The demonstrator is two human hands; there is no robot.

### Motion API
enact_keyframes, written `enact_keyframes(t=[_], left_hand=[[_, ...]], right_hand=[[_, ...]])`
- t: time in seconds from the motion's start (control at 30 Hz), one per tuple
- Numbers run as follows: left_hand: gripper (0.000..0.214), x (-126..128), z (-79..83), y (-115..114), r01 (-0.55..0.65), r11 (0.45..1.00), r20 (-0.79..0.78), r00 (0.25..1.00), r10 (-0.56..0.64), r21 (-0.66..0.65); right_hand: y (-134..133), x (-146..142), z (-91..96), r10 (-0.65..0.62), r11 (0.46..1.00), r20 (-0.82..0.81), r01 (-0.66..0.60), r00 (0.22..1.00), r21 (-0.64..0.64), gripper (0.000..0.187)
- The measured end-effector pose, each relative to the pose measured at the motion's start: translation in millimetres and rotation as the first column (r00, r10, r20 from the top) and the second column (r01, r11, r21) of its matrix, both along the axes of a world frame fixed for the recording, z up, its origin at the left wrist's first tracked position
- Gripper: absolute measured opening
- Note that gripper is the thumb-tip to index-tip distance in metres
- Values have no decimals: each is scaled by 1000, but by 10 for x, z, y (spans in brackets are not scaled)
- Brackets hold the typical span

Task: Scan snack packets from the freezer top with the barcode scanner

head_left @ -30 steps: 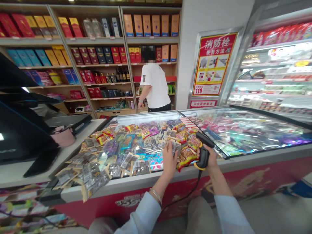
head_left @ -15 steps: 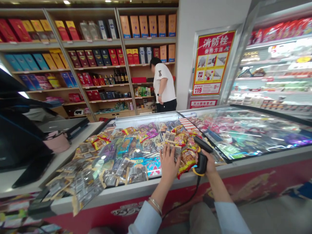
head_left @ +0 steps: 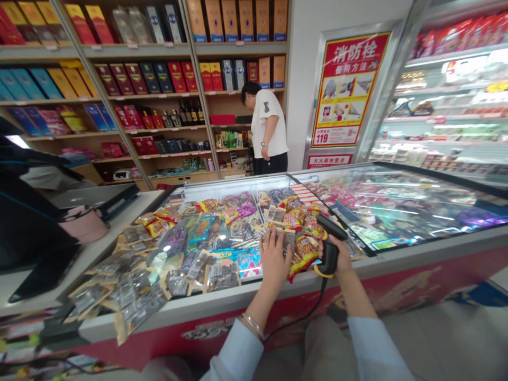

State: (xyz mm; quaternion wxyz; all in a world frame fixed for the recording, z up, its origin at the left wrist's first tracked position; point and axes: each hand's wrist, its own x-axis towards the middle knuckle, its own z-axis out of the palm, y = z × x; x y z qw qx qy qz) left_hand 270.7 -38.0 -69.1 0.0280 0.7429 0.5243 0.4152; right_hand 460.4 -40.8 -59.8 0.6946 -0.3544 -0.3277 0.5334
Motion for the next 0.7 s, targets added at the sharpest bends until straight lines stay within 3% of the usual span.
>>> enact_keyframes(t=[0.27, 0.4, 0.53, 0.7], left_hand=[[44, 10, 20, -5, 3, 1000, 36, 999, -3, -11], [43, -139, 81, -100, -2, 1000, 89, 996, 0, 22], [43, -626, 198, -191, -89, 994, 129, 988, 80, 61], [41, -1554, 312, -206, -273, 962, 250, 933, 260, 15]], right_hand=[[-7, -29, 37, -24, 999, 45, 22, 999, 44, 30], [-49, -72, 75, -38, 998, 108, 33, 993, 46, 28], [-129, -200, 166, -5, 999, 172, -3, 985, 48, 25], [-219, -666, 348, 98, 990, 120, -109, 988, 87, 25]])
